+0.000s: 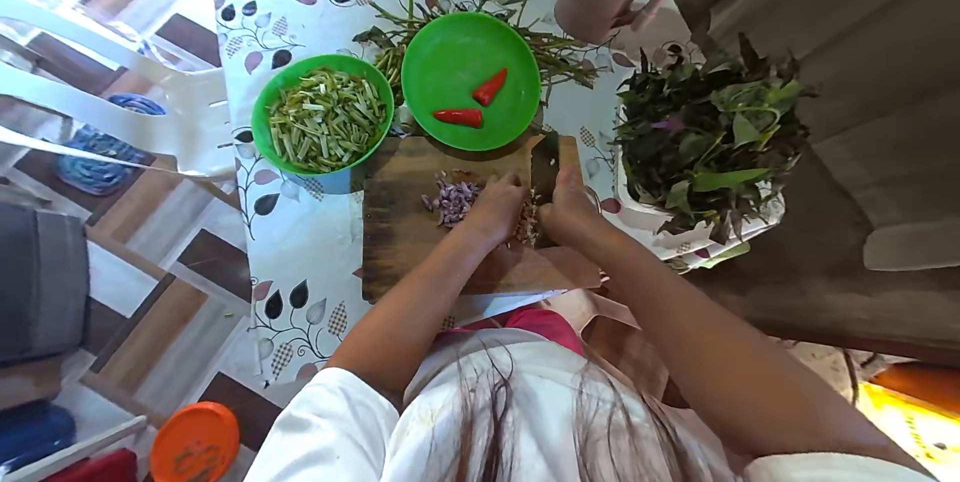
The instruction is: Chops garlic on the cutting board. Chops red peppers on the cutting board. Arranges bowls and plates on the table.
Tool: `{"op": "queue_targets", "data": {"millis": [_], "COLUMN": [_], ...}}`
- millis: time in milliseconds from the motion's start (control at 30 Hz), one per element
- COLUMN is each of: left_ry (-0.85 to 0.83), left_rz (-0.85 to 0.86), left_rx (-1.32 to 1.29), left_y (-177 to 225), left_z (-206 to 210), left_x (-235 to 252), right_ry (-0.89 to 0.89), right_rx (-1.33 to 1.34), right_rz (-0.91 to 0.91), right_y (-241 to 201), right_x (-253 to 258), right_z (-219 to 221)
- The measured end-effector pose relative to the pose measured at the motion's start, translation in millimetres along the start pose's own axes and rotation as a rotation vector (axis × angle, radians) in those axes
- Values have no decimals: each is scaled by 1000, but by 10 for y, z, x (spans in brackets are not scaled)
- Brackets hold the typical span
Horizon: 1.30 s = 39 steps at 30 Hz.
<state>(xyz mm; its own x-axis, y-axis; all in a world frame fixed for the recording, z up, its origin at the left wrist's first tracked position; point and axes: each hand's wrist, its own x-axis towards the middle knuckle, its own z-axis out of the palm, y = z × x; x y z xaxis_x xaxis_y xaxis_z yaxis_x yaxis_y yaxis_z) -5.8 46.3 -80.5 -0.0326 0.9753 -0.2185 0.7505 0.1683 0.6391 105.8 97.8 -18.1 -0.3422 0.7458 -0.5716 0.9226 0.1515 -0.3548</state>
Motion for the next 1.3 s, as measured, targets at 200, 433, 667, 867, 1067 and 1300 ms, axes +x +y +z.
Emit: {"op": "queue_targets", "data": {"millis": [200,433,667,867,1067,1300], "left_ry": [-27,-153,-66,78,116,135], "left_rz": [34,41,28,8,-2,30], "left_rx": [1,-39,-56,-68,-166,-217], "left_y": [21,69,39,67,131,114], "left_z": [79,-58,119,227,229,233], "left_x": [-18,-145,-208,-204,-236,-280], "right_ry": [-33,-58,-59,-14,-18,-10], "right_rx": [-96,-202,-265,-188,13,36], "right_rz": [-70,-160,-147,-164,8,48], "right_y": [166,215,204,325,8,-144], "right_x": [134,271,224,249,49,11], "right_z": [-113,-237,-172,-193,-38,-51]}}
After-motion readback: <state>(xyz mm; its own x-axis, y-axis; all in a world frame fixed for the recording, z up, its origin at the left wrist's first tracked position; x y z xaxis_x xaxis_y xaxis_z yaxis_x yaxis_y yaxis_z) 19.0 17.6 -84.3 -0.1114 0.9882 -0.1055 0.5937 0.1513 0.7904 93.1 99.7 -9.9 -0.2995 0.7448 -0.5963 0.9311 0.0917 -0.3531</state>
